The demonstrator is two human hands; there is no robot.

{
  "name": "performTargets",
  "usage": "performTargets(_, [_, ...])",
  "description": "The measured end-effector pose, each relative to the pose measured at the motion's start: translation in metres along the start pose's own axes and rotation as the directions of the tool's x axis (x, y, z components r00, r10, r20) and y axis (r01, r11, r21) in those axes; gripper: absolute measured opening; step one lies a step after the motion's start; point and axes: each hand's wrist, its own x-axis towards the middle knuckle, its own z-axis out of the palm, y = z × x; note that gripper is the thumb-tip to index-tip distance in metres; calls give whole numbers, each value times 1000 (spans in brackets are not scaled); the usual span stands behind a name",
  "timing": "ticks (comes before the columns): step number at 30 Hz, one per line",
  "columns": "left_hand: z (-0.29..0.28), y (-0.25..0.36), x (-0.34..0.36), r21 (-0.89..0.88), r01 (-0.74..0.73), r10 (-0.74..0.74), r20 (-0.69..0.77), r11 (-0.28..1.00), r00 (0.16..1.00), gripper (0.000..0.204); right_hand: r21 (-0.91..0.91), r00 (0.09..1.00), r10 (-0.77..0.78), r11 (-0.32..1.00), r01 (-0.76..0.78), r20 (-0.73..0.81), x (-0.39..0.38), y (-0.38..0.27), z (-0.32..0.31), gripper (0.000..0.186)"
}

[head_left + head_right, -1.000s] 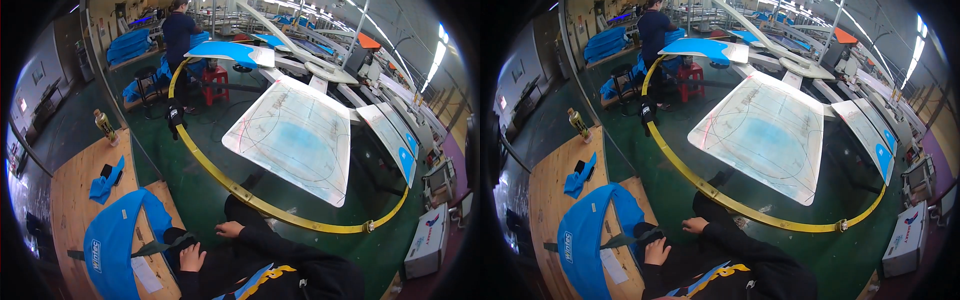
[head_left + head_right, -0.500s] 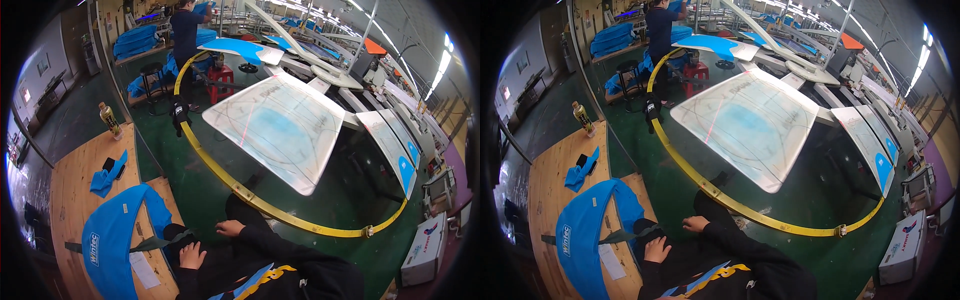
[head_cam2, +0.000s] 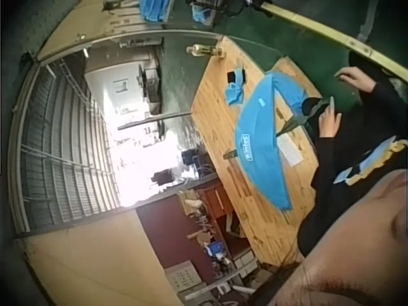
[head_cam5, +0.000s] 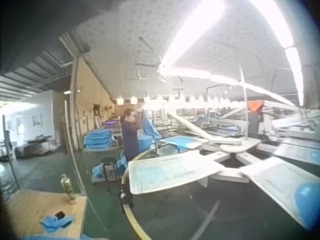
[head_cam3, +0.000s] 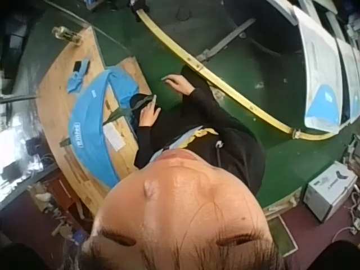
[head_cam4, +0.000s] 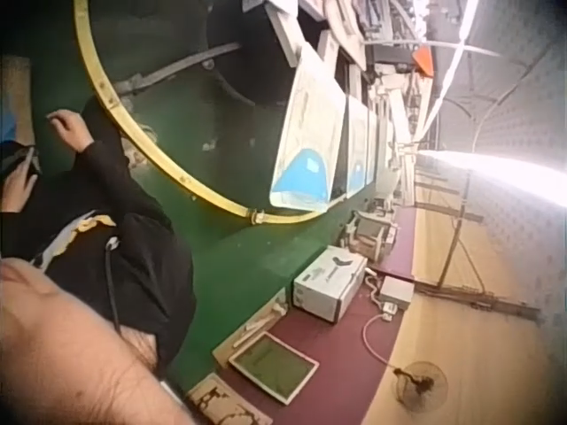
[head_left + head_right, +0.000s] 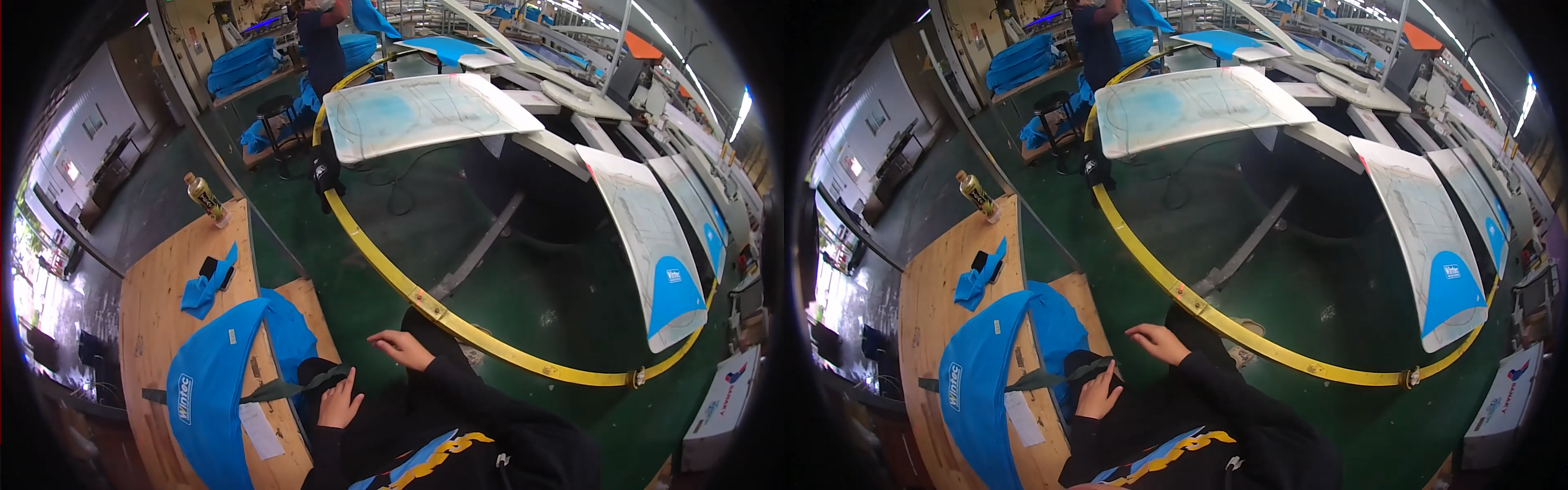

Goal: Placing and aligning blue fabric panels onto the stations of a screen printing carousel.

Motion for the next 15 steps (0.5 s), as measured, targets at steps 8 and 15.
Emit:
performTargets(8, [-31,88,93,-312,-282,210,-245,907,947,59,-83,854,-193,981,175,-484,-40,-109,-129,29])
performTargets(15, [-69,189,233,-65,-578,470,-511,814,719,52,-685,548,-411,450,-573,-728,-136,-103,-258,32])
